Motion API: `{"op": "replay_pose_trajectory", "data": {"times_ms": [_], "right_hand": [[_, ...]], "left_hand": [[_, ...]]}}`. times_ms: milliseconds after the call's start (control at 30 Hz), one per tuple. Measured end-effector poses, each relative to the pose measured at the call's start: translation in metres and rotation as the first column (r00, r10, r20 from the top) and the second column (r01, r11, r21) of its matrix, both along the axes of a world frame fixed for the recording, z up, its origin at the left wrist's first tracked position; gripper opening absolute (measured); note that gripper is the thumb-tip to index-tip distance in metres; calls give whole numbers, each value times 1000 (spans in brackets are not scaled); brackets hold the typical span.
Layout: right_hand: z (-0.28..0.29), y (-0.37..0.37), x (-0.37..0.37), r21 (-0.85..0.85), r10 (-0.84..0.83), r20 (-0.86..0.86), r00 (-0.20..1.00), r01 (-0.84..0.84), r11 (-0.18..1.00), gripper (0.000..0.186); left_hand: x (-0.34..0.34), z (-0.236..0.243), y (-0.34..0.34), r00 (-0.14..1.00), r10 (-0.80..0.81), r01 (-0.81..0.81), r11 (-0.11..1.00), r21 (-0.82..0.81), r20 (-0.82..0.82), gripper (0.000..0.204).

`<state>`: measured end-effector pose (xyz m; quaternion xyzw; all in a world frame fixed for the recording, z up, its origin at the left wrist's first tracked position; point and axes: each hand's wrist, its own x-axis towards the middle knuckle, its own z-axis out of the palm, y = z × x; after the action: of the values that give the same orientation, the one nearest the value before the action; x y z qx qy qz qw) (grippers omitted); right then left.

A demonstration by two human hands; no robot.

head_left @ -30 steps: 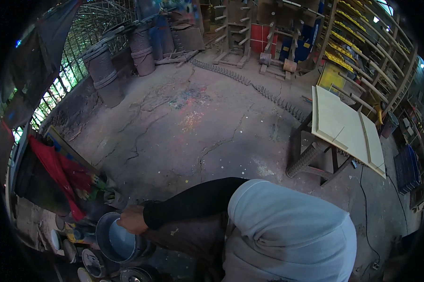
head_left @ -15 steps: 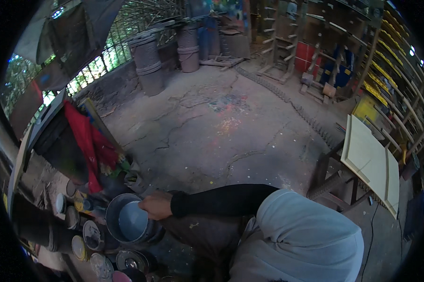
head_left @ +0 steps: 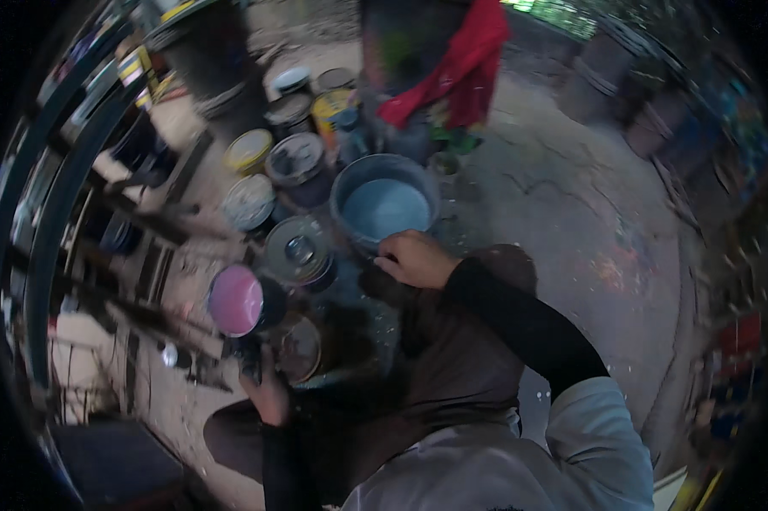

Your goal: The person sits on the floor in a workshop and prepares a pink liquid in a bucket. They use a stick to stir the liquid thoroughly, then dip a paint sprayer into the bucket to fill it. The person also handles a lid and a small container during the process.

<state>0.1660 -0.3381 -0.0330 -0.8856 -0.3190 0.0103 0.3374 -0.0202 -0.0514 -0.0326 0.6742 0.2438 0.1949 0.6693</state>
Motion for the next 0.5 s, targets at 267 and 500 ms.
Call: {"op": "replay_pose_trajectory", "data": {"times_ms": [267, 500], "right_hand": [[-83, 121, -17, 58, 214, -256, 943, -206, 977, 19], [-142, 182, -41, -8, 197, -245, 949, -205, 979, 26]], "left_hand": [[-52, 6, 38, 961, 276, -274, 960, 52, -32, 27], [-90, -20, 61, 901, 430, -426, 902, 70, -61, 27]]}}
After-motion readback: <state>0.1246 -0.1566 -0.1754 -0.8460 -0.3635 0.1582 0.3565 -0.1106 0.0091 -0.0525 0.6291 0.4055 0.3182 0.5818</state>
